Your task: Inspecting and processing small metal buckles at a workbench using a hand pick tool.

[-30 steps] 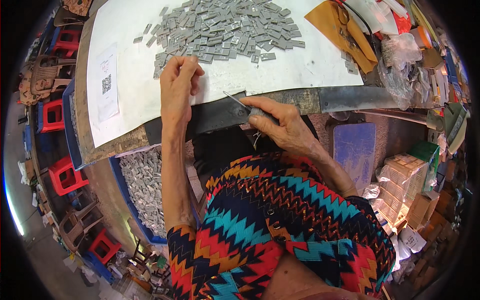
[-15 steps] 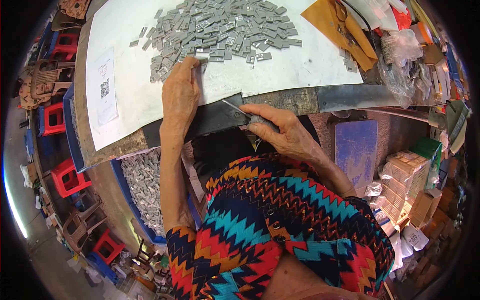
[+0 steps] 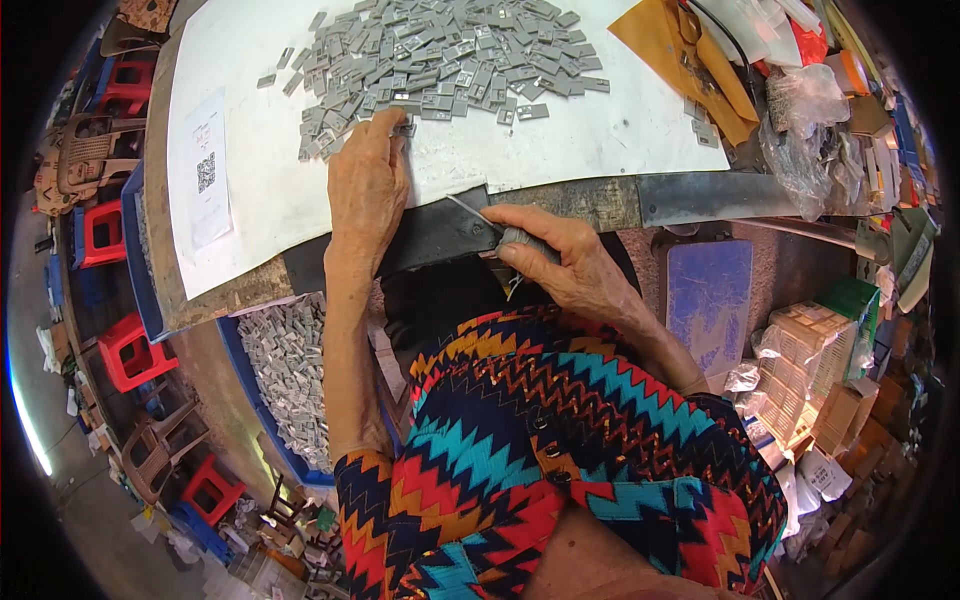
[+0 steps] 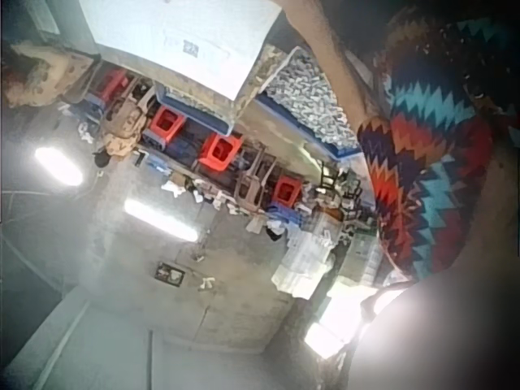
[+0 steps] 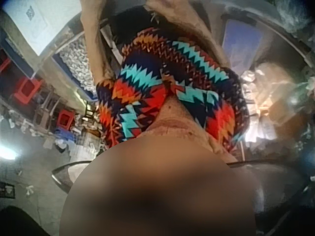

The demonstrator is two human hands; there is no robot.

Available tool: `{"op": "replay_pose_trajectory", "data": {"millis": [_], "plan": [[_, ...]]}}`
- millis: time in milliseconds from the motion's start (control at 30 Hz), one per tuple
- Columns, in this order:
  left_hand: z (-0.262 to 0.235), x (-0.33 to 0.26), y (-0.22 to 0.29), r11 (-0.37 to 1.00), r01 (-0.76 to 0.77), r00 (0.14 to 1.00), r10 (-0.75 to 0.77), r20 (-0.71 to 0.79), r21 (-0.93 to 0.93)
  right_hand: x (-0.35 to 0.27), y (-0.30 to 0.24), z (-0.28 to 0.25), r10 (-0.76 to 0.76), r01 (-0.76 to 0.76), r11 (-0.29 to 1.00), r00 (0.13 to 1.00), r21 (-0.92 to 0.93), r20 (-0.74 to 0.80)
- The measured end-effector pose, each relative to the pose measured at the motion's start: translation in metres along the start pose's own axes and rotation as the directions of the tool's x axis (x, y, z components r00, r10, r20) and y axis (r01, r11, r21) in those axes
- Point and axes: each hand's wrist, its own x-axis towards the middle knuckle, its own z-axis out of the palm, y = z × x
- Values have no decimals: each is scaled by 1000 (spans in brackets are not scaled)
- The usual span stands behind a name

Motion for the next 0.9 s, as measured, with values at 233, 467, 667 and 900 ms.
{"op": "replay_pose_trajectory", "data": {"millis": [233,467,667,900], "plan": [[-10,-5,-5,997,68,997,-66,44,-39,-2,3,-1,57,-57,998,998,16,25],[-29,-22,3,965,230,973,-227,-39,127,2,-6,1,20,-21,999,999,38,25],[-2,-19,-1,956,172,984,-176,-6,239,0,-3,-1,56,-56,998,998,30,21],[-10,-18,0,964,246,969,-241,58,-103,1,-7,0,63,-63,998,998,30,20]]}}
